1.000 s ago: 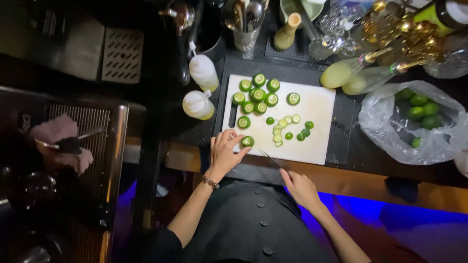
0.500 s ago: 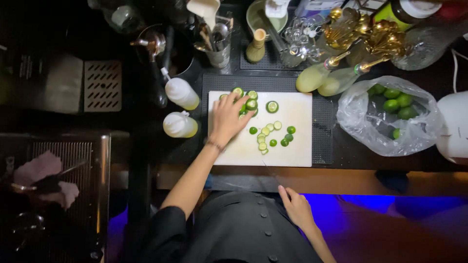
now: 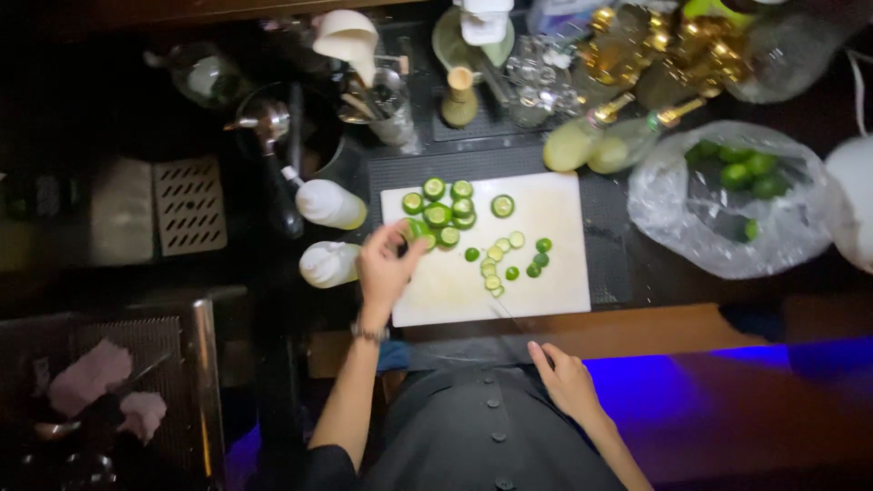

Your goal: Slicing several small limes into halves or quarters on a cutting board.

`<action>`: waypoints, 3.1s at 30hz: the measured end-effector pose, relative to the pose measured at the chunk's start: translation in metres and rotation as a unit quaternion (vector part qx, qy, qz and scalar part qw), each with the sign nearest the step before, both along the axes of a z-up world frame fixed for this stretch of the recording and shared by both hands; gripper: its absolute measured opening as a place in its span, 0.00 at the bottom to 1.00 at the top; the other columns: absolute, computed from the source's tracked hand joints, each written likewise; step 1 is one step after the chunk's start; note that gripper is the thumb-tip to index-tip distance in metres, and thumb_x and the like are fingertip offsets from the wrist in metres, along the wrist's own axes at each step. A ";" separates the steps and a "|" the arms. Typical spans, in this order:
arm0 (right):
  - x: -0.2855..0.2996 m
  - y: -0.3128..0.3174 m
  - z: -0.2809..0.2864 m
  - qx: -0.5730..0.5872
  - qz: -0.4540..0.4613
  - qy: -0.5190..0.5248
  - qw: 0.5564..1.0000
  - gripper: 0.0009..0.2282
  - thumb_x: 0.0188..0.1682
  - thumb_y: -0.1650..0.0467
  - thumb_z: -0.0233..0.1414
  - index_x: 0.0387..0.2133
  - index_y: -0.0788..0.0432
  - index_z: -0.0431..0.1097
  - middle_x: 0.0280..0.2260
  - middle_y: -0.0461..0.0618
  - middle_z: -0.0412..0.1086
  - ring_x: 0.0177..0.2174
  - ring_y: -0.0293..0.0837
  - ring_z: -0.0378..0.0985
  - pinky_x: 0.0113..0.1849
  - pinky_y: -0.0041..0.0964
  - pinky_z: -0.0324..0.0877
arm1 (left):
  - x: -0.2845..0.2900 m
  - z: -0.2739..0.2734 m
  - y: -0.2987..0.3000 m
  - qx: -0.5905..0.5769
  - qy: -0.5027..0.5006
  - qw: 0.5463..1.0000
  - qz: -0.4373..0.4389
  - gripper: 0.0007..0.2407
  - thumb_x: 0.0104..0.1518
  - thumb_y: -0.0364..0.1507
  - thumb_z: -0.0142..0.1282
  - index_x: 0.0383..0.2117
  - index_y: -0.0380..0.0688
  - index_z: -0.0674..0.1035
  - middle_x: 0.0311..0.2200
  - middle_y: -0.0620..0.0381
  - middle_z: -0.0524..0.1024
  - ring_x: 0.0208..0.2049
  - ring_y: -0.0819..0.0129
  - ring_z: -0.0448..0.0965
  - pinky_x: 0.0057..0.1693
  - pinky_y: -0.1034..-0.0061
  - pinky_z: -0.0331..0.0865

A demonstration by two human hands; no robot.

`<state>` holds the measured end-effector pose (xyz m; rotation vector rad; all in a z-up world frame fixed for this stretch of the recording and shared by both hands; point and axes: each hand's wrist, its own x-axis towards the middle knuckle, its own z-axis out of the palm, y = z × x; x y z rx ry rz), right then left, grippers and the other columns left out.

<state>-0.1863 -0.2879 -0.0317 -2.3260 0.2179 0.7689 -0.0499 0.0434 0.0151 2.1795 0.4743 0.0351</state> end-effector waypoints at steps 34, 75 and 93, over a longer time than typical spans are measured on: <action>-0.101 -0.184 0.031 -0.024 -0.255 0.060 0.965 0.18 0.50 0.56 0.53 0.33 0.61 0.73 0.29 0.59 0.77 0.35 0.61 0.80 0.37 0.51 0.72 | 0.177 -0.060 -0.434 -0.080 -0.218 0.878 -0.419 0.19 0.48 0.25 0.66 0.49 0.39 0.79 0.47 0.42 0.78 0.47 0.47 0.80 0.53 0.64 0.75; 0.051 0.072 0.027 0.000 0.164 -0.001 0.986 0.18 0.58 0.60 0.40 0.30 0.62 0.69 0.22 0.70 0.72 0.28 0.72 0.76 0.32 0.64 0.70 | -0.095 -0.045 -0.048 0.022 -0.228 0.970 -0.079 0.13 0.45 0.23 0.75 0.37 0.40 0.85 0.38 0.53 0.82 0.40 0.61 0.84 0.48 0.73 0.79; 0.042 0.071 -0.002 -0.027 0.186 -0.013 0.982 0.21 0.59 0.59 0.39 0.30 0.63 0.72 0.24 0.72 0.73 0.28 0.72 0.76 0.33 0.66 0.71 | -0.094 -0.048 -0.044 0.020 -0.243 0.967 -0.070 0.11 0.45 0.22 0.74 0.35 0.39 0.84 0.37 0.51 0.82 0.40 0.59 0.84 0.46 0.72 0.79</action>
